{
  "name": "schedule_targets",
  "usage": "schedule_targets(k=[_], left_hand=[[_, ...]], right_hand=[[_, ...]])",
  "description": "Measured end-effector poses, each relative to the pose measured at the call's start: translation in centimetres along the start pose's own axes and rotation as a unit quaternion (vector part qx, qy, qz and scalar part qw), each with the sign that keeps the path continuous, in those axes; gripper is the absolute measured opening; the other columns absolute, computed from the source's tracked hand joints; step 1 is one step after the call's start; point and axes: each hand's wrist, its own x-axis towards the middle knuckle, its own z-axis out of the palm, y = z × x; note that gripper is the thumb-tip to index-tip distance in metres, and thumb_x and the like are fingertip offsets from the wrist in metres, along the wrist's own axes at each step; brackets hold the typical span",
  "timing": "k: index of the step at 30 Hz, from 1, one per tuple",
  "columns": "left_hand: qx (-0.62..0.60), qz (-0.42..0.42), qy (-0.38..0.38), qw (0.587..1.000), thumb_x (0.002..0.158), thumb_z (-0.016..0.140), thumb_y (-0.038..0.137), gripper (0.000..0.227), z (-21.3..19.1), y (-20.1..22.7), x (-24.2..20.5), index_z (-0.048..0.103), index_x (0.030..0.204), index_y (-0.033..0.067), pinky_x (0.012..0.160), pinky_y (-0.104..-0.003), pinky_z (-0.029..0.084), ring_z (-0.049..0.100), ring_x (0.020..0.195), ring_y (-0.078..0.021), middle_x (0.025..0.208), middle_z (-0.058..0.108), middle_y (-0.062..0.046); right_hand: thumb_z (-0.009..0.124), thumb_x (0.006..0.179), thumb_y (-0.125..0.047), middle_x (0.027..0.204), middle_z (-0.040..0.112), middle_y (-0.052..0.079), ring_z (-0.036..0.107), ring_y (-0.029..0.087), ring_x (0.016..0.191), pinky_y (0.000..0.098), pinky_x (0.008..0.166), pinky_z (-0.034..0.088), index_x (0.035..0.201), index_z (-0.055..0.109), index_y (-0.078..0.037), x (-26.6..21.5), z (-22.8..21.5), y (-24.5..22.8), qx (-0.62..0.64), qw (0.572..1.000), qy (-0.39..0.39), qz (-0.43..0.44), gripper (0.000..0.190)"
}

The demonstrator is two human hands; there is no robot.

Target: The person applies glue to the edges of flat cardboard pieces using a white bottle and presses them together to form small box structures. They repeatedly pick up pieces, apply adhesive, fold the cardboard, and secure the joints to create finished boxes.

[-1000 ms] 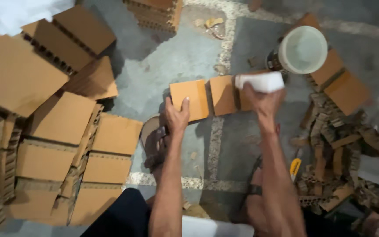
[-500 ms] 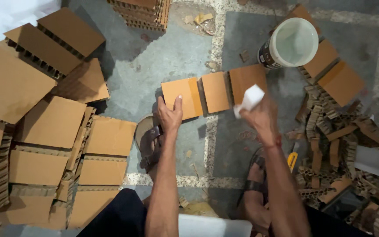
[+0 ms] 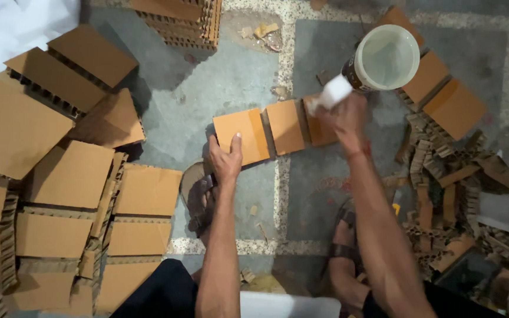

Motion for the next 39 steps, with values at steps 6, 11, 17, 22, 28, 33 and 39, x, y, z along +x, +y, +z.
schedule_targets(k=[6, 11, 17, 22, 28, 33, 39], left_hand=[[0.040, 0.004, 0.009, 0.999, 0.086, 0.081, 0.036, 0.056, -0.2, 0.4, 0.1, 0.061, 0.114, -0.0081, 0.083, -0.047, 0.054, 0.068, 0.095, -0.0444, 0.102, 0.071, -0.029], [-0.152, 0.039, 0.010, 0.988, 0.089, 0.076, 0.026, 0.042, -2.6, 3.3, 1.1, 0.064, 0.114, -0.0048, 0.081, -0.037, 0.057, 0.073, 0.089, -0.0244, 0.101, 0.076, -0.019], [-0.259, 0.005, 0.100, 0.961, 0.095, 0.075, 0.021, 0.039, -0.9, 1.3, 6.4, 0.061, 0.121, -0.0053, 0.086, -0.037, 0.055, 0.067, 0.098, -0.0216, 0.112, 0.071, -0.017], [-0.185, -0.063, 0.126, 0.973, 0.092, 0.067, 0.025, 0.049, 7.6, -2.1, 9.1, 0.052, 0.127, -0.0054, 0.087, -0.040, 0.055, 0.070, 0.097, -0.0281, 0.111, 0.070, -0.017], [0.141, 0.042, -0.050, 0.988, 0.099, 0.060, 0.054, 0.058, 13.4, 2.9, 10.0, 0.076, 0.112, -0.0004, 0.088, -0.050, 0.055, 0.066, 0.092, -0.0420, 0.097, 0.074, -0.027], [-0.374, -0.062, 0.188, 0.906, 0.089, 0.070, 0.032, 0.076, 3.0, 8.3, 9.9, 0.038, 0.151, 0.0041, 0.076, -0.044, 0.054, 0.064, 0.082, -0.0261, 0.122, 0.062, -0.018], [-0.466, -0.143, 0.349, 0.801, 0.091, 0.068, 0.040, 0.070, -9.8, 9.2, 15.1, 0.039, 0.142, 0.0010, 0.079, -0.041, 0.058, 0.061, 0.099, -0.0238, 0.121, 0.055, -0.016]], right_hand=[[0.085, 0.067, -0.028, 0.086, 0.073, 0.017, 0.070, 0.035, 0.077, 0.0452, 0.066, 0.055, 0.099, 0.072, -0.002, -7.2, -3.3, -0.8, -0.054, 0.990, -0.097, 0.082, 0.043], [0.081, 0.080, -0.022, 0.072, 0.071, 0.015, 0.065, 0.028, 0.056, 0.0458, 0.051, 0.050, 0.093, 0.076, 0.004, -10.3, -9.4, -3.6, 0.258, 0.890, -0.077, 0.369, 0.029], [0.086, 0.081, -0.026, 0.075, 0.073, 0.008, 0.069, 0.021, 0.066, 0.0368, 0.059, 0.051, 0.089, 0.077, -0.002, -8.7, -11.7, -4.7, 0.089, 0.950, -0.059, 0.292, 0.027], [0.084, 0.084, -0.027, 0.079, 0.073, 0.009, 0.069, 0.021, 0.069, 0.0366, 0.061, 0.052, 0.087, 0.075, -0.001, -9.2, -10.5, -3.2, 0.106, 0.944, -0.047, 0.309, 0.028], [0.083, 0.093, -0.028, 0.087, 0.068, 0.006, 0.061, 0.016, 0.073, 0.0339, 0.063, 0.047, 0.098, 0.071, 0.001, -10.3, -8.3, -0.1, 0.160, 0.916, -0.036, 0.366, 0.032], [0.083, 0.093, -0.025, 0.089, 0.070, 0.007, 0.064, 0.016, 0.073, 0.0329, 0.063, 0.048, 0.104, 0.072, 0.000, -10.4, -7.6, -1.1, 0.182, 0.920, -0.001, 0.348, 0.029], [0.084, 0.092, -0.024, 0.086, 0.072, 0.010, 0.067, 0.018, 0.072, 0.0337, 0.065, 0.052, 0.101, 0.074, 0.002, -9.8, -8.2, -2.6, 0.108, 0.940, -0.022, 0.323, 0.029]])
